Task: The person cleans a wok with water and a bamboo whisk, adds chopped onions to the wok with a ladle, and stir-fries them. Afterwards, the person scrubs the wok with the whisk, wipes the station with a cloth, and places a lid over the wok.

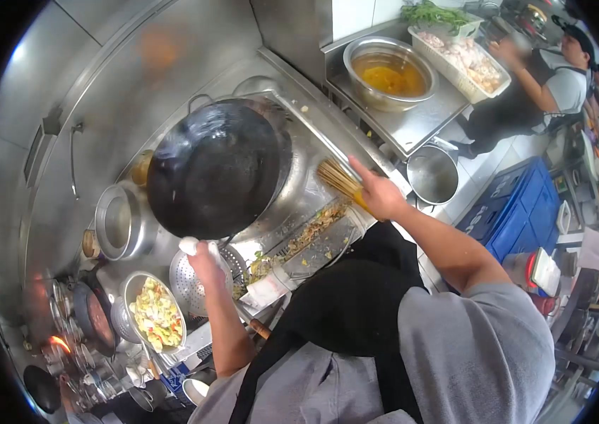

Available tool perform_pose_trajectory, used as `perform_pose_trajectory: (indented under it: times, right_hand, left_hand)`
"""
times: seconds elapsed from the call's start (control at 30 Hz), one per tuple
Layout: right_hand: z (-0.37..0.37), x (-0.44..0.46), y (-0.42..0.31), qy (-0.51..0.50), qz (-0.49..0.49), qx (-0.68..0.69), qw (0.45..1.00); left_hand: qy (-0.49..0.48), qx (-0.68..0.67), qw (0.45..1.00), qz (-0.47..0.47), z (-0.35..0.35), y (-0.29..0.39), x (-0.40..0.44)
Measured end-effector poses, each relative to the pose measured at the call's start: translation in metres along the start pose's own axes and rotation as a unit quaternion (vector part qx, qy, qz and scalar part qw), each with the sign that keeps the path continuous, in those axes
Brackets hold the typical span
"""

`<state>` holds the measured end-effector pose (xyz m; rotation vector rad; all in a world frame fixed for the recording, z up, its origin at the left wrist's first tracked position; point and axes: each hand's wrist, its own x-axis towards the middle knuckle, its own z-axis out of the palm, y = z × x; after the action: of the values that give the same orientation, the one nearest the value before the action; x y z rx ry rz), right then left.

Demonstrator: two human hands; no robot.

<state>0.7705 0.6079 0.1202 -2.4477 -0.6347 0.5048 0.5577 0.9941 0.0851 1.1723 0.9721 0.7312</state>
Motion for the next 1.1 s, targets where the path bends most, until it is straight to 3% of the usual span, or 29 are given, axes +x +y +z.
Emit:
perform_pose_trajectory:
  times: [0.07,0.13,0.17,0.2,0.3,0.37,0.47,0.57,0.63,0.73,0.77,0.83,0.93,0.97,1.0,1.07,1.1]
  right_hand:
    - [-0.001,-0.009,0.018,0.008,0.028,0.055,0.998]
    - [-0.001,-0.036,0.034,-0.015,0.082,0.129,0.988]
    - [0.016,-0.044,0.065,0.014,0.046,0.046,0.998]
    - [0.029,-0.054,0.090,0.002,0.064,0.020,0.998]
    - [0.051,-0.074,0.143,-0.037,0.100,-0.074,0.992]
    - [0.056,-0.069,0.168,-0.084,0.130,-0.132,0.979]
    - [0.039,-0.053,0.173,-0.123,0.112,-0.119,0.979]
    - [0.030,-0.032,0.205,-0.135,0.001,-0.114,0.984]
    - [-0.001,-0.003,0.195,-0.159,-0.055,-0.111,0.980]
    - [-0.030,0.032,0.123,-0.161,-0.007,-0.024,0.987]
    - [-0.011,0.040,0.126,-0.166,-0.071,-0.061,0.982]
    - [0.018,0.048,0.103,-0.269,0.011,-0.093,0.959]
    - [0.046,0.046,0.089,-0.293,0.102,0.067,0.948]
    - [0.043,0.040,0.091,-0.273,0.129,0.190,0.934]
    - [0.038,0.035,0.093,-0.251,0.157,0.307,0.904]
    - [-0.011,0.025,0.067,-0.284,0.233,0.470,0.802]
    - [-0.030,0.013,0.052,-0.262,0.217,0.474,0.812]
  left_hand:
    - [0.015,-0.065,0.997,-0.037,0.024,-0.025,-0.007]
    - [0.040,-0.009,0.989,-0.141,0.045,-0.060,-0.007]
    - [0.067,-0.043,0.991,-0.104,0.070,-0.062,-0.022]
    - [0.038,-0.041,0.993,-0.101,0.070,-0.092,-0.016]
    - [0.096,-0.065,0.989,-0.093,0.089,-0.126,-0.010]
    - [0.139,-0.008,0.981,-0.132,0.095,-0.113,-0.015]
    - [0.044,-0.029,0.972,-0.231,0.089,-0.074,-0.029]
    - [0.060,-0.066,0.953,-0.289,0.084,-0.064,-0.030]
    - [0.067,-0.086,0.950,-0.292,0.079,-0.061,-0.033]
    - [0.029,-0.094,0.952,-0.289,0.064,-0.071,-0.025]
    - [0.039,-0.061,0.955,-0.286,0.073,-0.063,-0.029]
    - [0.063,-0.022,0.955,-0.288,0.089,-0.050,-0.033]
    - [0.029,-0.094,0.944,-0.313,0.091,-0.048,-0.025]
    - [0.025,-0.077,0.954,-0.289,0.077,-0.072,-0.006]
    - [0.022,-0.061,0.961,-0.269,0.062,-0.102,0.009]
    - [0.012,-0.134,0.964,-0.229,0.075,-0.063,-0.020]
    - [0.036,-0.152,0.967,-0.201,0.077,-0.056,-0.027]
